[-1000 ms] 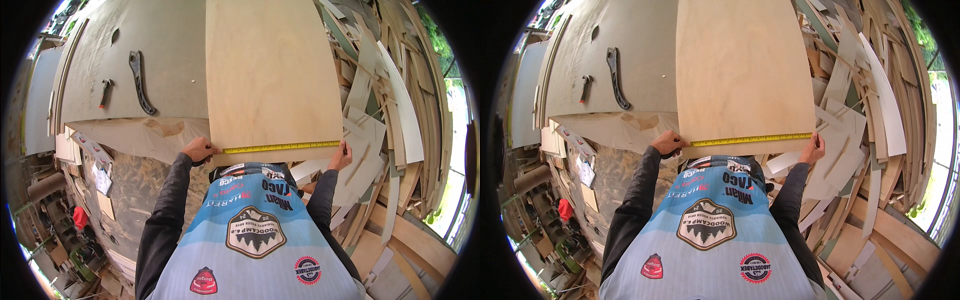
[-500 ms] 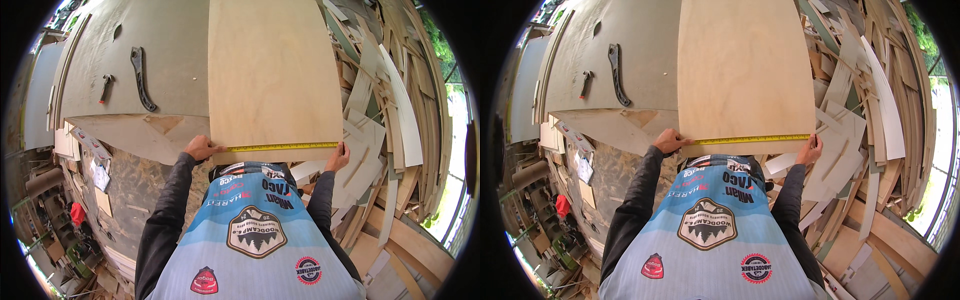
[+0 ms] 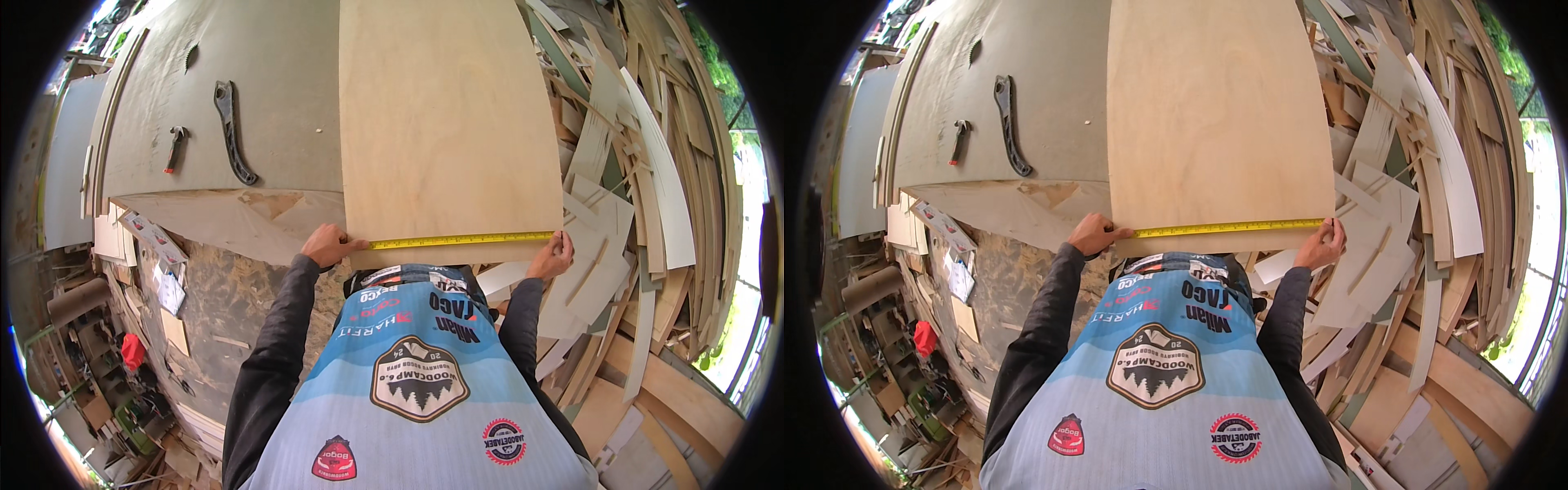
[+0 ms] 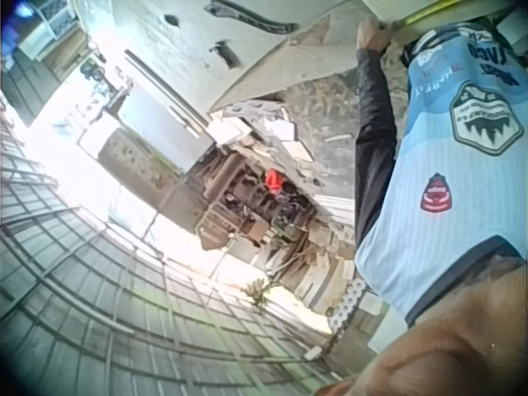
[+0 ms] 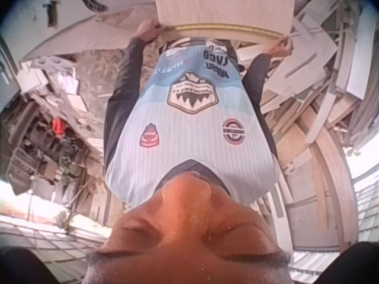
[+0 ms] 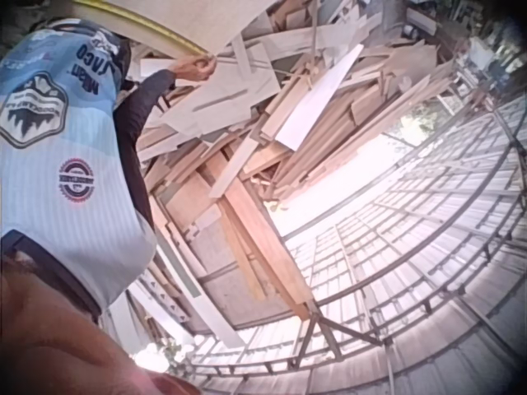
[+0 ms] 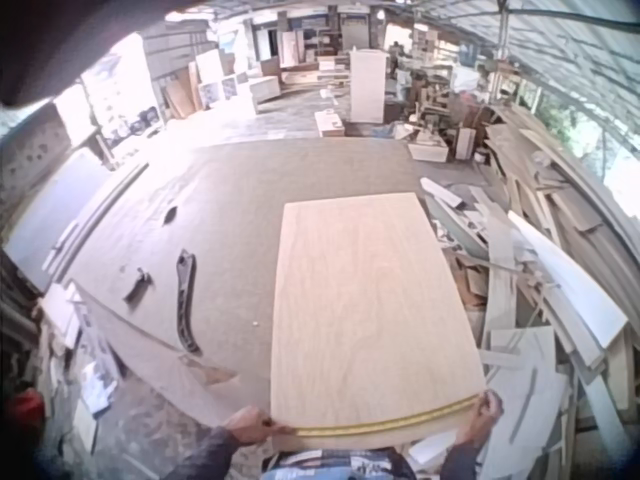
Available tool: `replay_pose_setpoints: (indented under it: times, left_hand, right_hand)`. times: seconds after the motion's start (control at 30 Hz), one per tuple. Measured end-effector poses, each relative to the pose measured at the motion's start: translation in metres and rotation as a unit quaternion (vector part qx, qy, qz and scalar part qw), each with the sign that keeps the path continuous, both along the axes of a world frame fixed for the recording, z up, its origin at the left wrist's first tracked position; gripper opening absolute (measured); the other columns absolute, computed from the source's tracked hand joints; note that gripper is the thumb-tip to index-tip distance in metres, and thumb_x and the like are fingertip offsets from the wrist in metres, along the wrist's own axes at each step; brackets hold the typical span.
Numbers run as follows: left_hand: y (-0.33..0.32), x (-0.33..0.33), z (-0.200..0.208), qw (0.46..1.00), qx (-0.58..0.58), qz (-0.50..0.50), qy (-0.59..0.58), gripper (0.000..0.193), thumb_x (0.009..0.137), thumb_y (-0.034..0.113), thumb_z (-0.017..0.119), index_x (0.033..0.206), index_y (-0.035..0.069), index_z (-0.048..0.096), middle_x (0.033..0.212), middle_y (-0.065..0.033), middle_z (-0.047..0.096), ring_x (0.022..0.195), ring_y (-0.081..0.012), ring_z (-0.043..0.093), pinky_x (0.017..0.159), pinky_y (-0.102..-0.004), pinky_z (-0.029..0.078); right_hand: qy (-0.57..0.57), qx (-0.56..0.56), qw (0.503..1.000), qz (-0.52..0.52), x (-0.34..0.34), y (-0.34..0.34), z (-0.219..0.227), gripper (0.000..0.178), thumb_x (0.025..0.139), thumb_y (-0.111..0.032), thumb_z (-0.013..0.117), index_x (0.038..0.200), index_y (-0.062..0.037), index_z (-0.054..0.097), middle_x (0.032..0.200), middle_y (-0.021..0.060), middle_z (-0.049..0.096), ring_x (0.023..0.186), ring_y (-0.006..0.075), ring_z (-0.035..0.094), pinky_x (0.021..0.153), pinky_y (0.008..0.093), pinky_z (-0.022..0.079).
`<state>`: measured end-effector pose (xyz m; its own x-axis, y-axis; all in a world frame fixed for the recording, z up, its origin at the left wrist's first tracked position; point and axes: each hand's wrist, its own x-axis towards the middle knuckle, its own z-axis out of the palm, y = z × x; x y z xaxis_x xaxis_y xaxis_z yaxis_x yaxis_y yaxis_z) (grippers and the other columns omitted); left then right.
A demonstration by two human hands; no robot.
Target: The person uses a tape measure to measure the length and width of various pieces of wood, including rectangular boards and curved pieces, in a workshop.
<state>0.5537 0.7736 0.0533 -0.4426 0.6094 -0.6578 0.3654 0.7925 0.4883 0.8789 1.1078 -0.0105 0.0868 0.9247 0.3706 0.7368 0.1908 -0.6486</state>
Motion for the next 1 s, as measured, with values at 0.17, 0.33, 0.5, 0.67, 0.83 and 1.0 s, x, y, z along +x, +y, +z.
replay_pose_setpoints:
  times: [0.17, 0.33, 0.5, 0.67, 0.83, 1.0]
  left_hand:
    - [-0.009, -0.003, -0.002, 1.000, 0.000, 0.010, -0.028, 0.064, 0.079, 0.059, 0.067, 0.057, -0.001, 0.065, 0.046, -0.0088, 0.056, 0.043, -0.0186, 0.058, 0.050, -0.0342, 0.047]
    - [-0.007, -0.003, 0.003, 0.998, -0.001, 0.011, -0.056, 0.059, 0.083, 0.055, 0.066, 0.059, 0.000, 0.066, 0.046, -0.0066, 0.056, 0.043, -0.0160, 0.057, 0.049, -0.0334, 0.046]
    - [-0.001, -0.003, 0.011, 0.997, 0.006, 0.018, -0.081, 0.051, 0.087, 0.043, 0.066, 0.061, -0.001, 0.065, 0.049, -0.0046, 0.057, 0.044, -0.0129, 0.056, 0.045, -0.0297, 0.043]
    - [-0.008, -0.001, 0.004, 0.996, 0.027, 0.032, -0.075, 0.047, 0.087, 0.039, 0.067, 0.064, -0.001, 0.065, 0.051, -0.0056, 0.059, 0.044, -0.0127, 0.055, 0.044, -0.0300, 0.043]
    - [-0.001, -0.001, 0.011, 0.996, 0.010, 0.025, -0.091, 0.045, 0.088, 0.036, 0.067, 0.063, -0.001, 0.065, 0.051, -0.0053, 0.058, 0.044, -0.0118, 0.055, 0.043, -0.0288, 0.042]
    - [-0.009, -0.004, 0.001, 0.994, 0.013, 0.032, -0.106, 0.044, 0.089, 0.034, 0.067, 0.063, -0.001, 0.064, 0.052, -0.0043, 0.057, 0.044, -0.0103, 0.054, 0.042, -0.0272, 0.040]
  right_hand:
    - [0.084, 0.004, 0.996, 0.025, -0.002, -0.006, 0.001, 0.017, 0.085, -0.017, 0.068, 0.095, -0.0033, 0.070, 0.103, 0.0092, 0.068, 0.097, 0.0254, 0.060, 0.088, 0.0383, 0.045]
    - [0.091, -0.034, 0.994, 0.046, 0.003, -0.004, 0.007, 0.021, 0.085, -0.016, 0.069, 0.100, 0.0000, 0.071, 0.107, 0.0122, 0.066, 0.098, 0.0227, 0.062, 0.085, 0.0329, 0.051]
    - [0.154, -0.044, 0.984, 0.073, 0.011, -0.003, 0.000, 0.018, 0.085, -0.012, 0.070, 0.098, -0.0001, 0.071, 0.108, 0.0112, 0.066, 0.098, 0.0218, 0.062, 0.087, 0.0330, 0.049]
    - [0.183, -0.084, 0.977, 0.068, 0.012, 0.000, 0.000, 0.019, 0.085, -0.012, 0.070, 0.099, 0.0009, 0.071, 0.110, 0.0107, 0.066, 0.101, 0.0186, 0.060, 0.090, 0.0317, 0.047]
    - [0.240, -0.109, 0.964, 0.040, 0.009, -0.005, 0.009, 0.019, 0.083, -0.015, 0.072, 0.095, 0.0001, 0.071, 0.113, 0.0116, 0.064, 0.097, 0.0189, 0.062, 0.089, 0.0318, 0.047]
    - [0.233, -0.105, 0.966, 0.046, 0.009, -0.008, 0.011, 0.020, 0.082, -0.015, 0.072, 0.094, 0.0006, 0.071, 0.114, 0.0121, 0.064, 0.100, 0.0209, 0.061, 0.092, 0.0332, 0.046]
